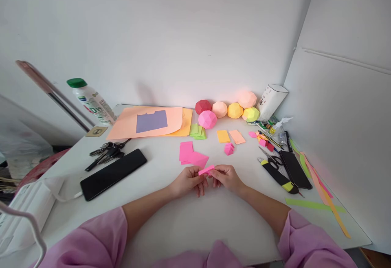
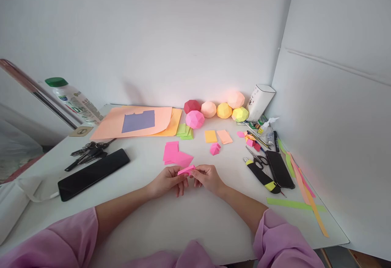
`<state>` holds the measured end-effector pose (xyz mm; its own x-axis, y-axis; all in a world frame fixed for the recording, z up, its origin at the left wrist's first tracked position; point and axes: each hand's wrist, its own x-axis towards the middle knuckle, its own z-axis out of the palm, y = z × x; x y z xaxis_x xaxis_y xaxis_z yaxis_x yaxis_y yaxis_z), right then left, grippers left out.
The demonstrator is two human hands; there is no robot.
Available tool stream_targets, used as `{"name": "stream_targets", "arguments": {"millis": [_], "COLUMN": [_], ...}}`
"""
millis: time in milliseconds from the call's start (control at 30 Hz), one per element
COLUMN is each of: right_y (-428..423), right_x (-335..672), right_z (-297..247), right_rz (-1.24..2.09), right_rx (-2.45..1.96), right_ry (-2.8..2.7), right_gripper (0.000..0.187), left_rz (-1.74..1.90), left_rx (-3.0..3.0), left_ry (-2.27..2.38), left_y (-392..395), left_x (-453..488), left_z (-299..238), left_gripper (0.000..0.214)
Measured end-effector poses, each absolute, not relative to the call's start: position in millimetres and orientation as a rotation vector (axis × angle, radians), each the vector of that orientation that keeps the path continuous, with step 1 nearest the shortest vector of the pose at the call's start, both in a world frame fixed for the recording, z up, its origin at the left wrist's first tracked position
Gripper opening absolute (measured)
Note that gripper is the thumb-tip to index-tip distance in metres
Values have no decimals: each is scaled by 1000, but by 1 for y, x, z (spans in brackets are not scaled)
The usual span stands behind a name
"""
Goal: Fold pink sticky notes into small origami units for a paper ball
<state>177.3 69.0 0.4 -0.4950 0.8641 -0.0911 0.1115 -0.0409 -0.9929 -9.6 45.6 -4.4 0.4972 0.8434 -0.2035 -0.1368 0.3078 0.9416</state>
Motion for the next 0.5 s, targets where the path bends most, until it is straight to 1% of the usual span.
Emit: {"name": "stream_targets", "arguments": {"millis": [500], "right_y": [68], "right_x": [175], "right_z": [5], "right_rz": [1588], "right_rx": [-1047], "right_ry": [-1693], "right_gripper": [35], "left_rz": [724], "left_rx": [1101], "left_ry": [867], "left_y": [45], "left_x": [-9], "left_z": [-5], "left_gripper": [32]}}
